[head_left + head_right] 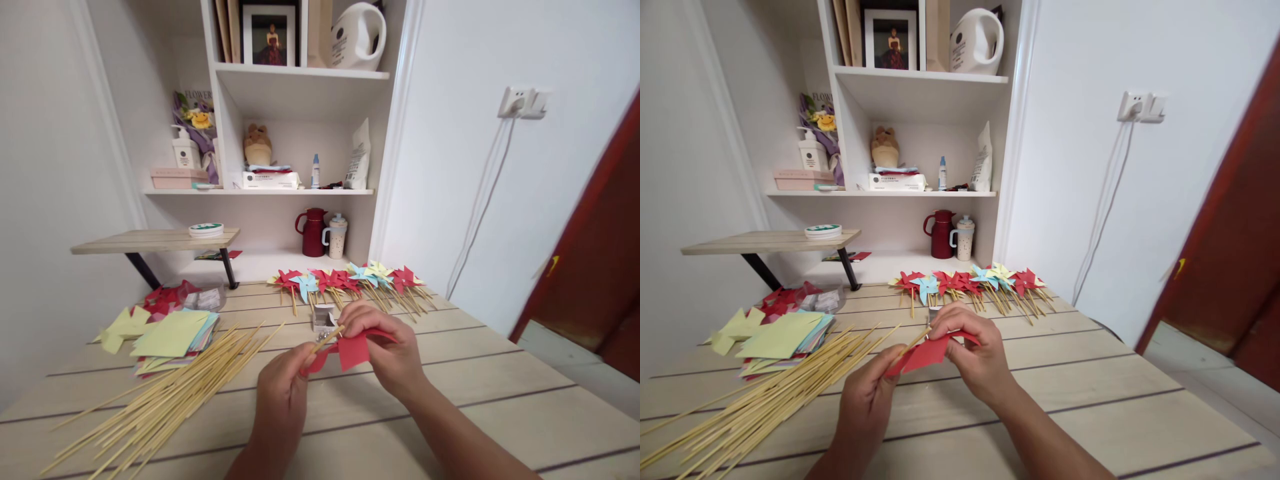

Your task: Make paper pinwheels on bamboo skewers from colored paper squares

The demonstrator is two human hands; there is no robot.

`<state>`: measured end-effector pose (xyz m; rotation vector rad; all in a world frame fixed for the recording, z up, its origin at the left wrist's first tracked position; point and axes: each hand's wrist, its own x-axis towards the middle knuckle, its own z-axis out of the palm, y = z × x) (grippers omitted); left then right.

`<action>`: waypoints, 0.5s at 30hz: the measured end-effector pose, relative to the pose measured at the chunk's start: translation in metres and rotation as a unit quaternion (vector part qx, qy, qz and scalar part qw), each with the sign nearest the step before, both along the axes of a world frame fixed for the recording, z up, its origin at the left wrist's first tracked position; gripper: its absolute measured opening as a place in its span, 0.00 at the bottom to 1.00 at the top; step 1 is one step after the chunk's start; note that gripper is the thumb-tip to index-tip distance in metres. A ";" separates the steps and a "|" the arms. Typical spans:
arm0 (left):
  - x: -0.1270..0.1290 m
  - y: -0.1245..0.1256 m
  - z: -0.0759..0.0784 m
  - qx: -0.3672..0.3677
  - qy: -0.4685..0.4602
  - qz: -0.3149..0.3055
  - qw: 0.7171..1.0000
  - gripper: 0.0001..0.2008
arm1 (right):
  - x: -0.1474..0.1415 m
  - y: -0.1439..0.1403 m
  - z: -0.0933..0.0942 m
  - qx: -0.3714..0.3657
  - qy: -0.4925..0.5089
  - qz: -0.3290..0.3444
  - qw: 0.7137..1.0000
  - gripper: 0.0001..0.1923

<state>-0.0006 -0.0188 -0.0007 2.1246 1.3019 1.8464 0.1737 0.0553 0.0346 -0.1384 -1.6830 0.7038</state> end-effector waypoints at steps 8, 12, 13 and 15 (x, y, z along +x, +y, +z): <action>0.001 0.003 -0.001 0.005 0.001 -0.004 1.000 0.13 | 0.000 0.001 0.000 0.001 0.009 -0.004 1.000 0.09; 0.002 0.003 0.001 0.013 -0.004 -0.004 1.000 0.12 | -0.001 0.000 0.000 -0.008 0.007 -0.008 1.000 0.08; 0.002 0.002 0.001 0.007 -0.004 -0.004 1.000 0.12 | -0.001 0.000 0.000 -0.008 0.007 -0.009 1.000 0.08; 0.002 0.002 0.002 0.000 -0.006 -0.007 1.000 0.12 | 0.000 0.000 0.000 -0.006 0.006 -0.009 1.000 0.08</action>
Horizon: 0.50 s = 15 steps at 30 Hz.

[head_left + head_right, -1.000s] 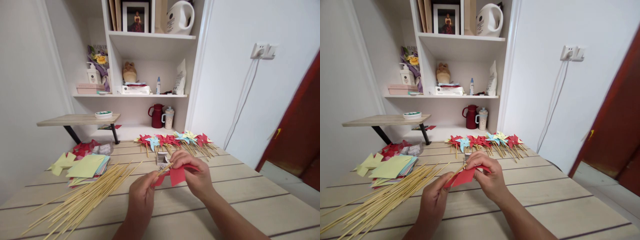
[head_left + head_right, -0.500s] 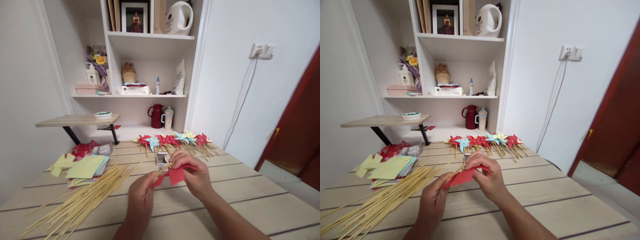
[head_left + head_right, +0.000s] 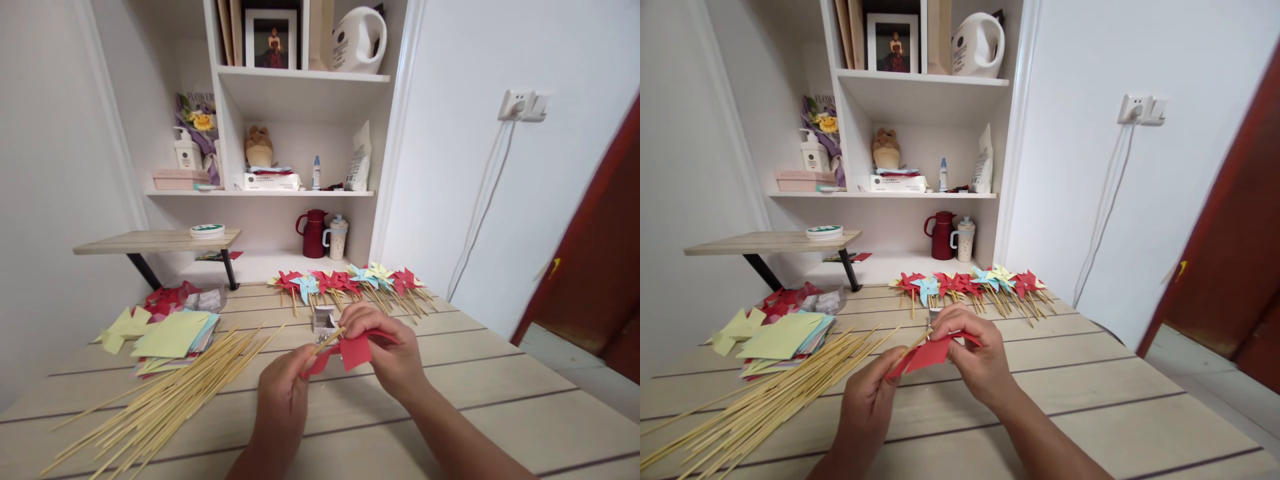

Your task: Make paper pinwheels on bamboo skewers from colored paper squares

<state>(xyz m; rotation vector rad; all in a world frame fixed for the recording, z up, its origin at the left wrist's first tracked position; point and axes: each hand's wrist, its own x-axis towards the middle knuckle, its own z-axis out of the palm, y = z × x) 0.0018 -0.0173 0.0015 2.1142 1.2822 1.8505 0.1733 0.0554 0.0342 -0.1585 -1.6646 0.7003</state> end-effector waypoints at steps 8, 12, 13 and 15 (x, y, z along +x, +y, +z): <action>0.000 0.001 -0.004 0.017 -0.008 -0.007 1.000 0.12 | 0.000 0.000 0.000 0.001 -0.003 -0.001 1.000 0.08; 0.000 0.000 -0.001 0.032 0.022 0.018 0.999 0.12 | 0.000 0.000 0.000 -0.001 -0.005 -0.009 1.000 0.06; 0.000 0.000 0.001 0.049 0.034 0.030 0.998 0.12 | 0.000 0.000 0.000 -0.002 -0.005 -0.009 1.000 0.06; -0.002 0.000 0.004 0.089 0.068 0.062 0.992 0.13 | 0.000 0.000 0.000 -0.002 -0.006 -0.009 1.000 0.05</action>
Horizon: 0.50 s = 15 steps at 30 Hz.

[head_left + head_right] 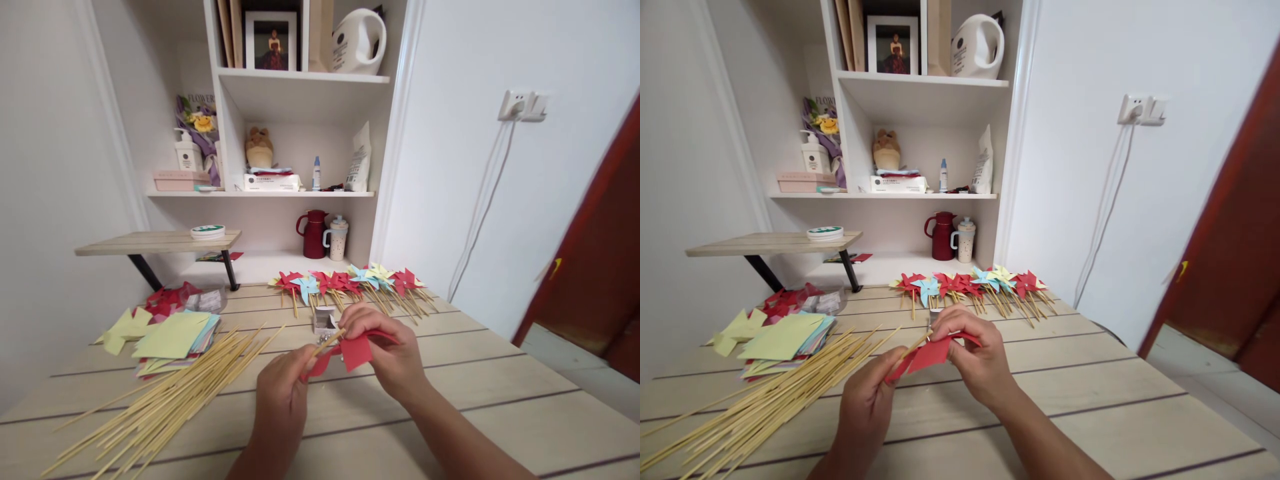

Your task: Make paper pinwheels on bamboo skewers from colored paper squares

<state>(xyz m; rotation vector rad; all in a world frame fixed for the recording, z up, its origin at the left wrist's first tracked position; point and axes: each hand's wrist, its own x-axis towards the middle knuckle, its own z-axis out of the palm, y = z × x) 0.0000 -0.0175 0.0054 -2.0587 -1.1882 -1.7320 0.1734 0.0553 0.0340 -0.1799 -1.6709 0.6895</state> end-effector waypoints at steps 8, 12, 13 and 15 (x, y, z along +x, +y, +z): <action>-0.009 0.000 0.009 0.107 0.147 0.117 0.976 0.14 | 0.000 0.000 0.000 -0.003 -0.006 0.006 1.000 0.04; -0.013 -0.002 0.012 0.120 0.203 0.145 0.961 0.14 | 0.001 -0.001 0.001 0.002 -0.003 0.014 1.000 0.04; -0.014 -0.003 0.013 0.122 0.212 0.149 0.958 0.13 | 0.001 -0.001 0.001 0.006 -0.004 0.015 1.000 0.04; -0.016 -0.004 0.013 0.126 0.221 0.159 0.954 0.12 | 0.001 -0.001 0.001 0.016 -0.007 0.013 1.000 0.05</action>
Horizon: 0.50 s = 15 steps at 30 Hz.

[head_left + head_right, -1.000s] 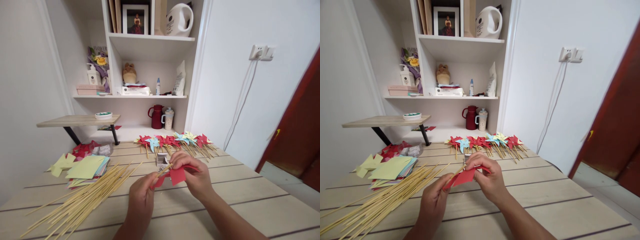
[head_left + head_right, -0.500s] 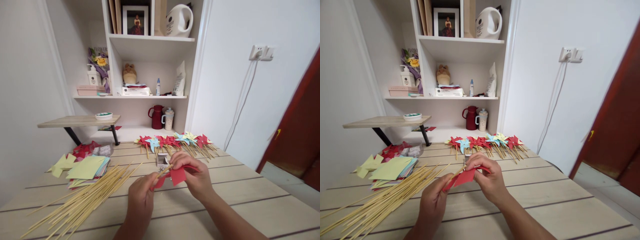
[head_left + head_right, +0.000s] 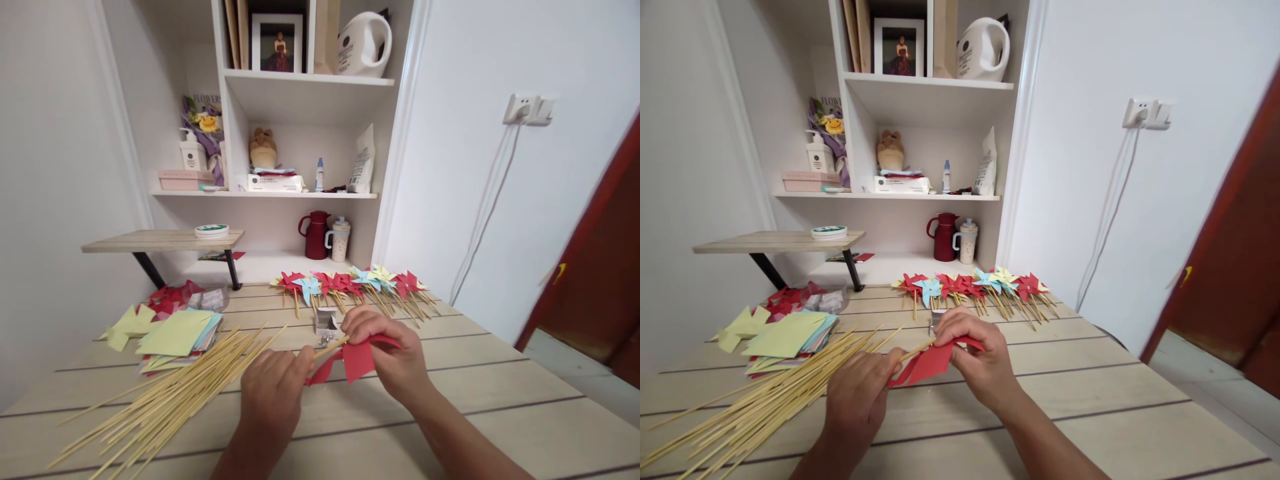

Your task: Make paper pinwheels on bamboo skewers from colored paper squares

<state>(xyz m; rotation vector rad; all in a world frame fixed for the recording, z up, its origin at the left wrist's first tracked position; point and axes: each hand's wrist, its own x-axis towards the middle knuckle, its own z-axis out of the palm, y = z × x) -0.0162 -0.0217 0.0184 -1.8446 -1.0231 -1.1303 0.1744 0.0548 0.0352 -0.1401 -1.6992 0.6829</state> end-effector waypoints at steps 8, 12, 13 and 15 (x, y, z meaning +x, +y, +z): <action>-0.002 0.000 0.000 0.020 0.004 0.004 1.000 0.09 | -0.002 -0.006 0.002 0.009 0.010 -0.006 1.000 0.03; -0.001 -0.002 0.001 0.026 0.011 0.007 1.000 0.10 | -0.002 -0.008 0.001 -0.028 0.038 0.005 0.999 0.09; -0.001 -0.003 0.001 0.028 0.013 0.006 1.000 0.10 | -0.002 -0.008 0.000 -0.023 0.035 0.001 0.999 0.11; -0.001 -0.004 0.001 0.030 0.019 0.003 0.999 0.10 | -0.001 -0.007 0.000 0.008 0.019 -0.007 1.000 0.12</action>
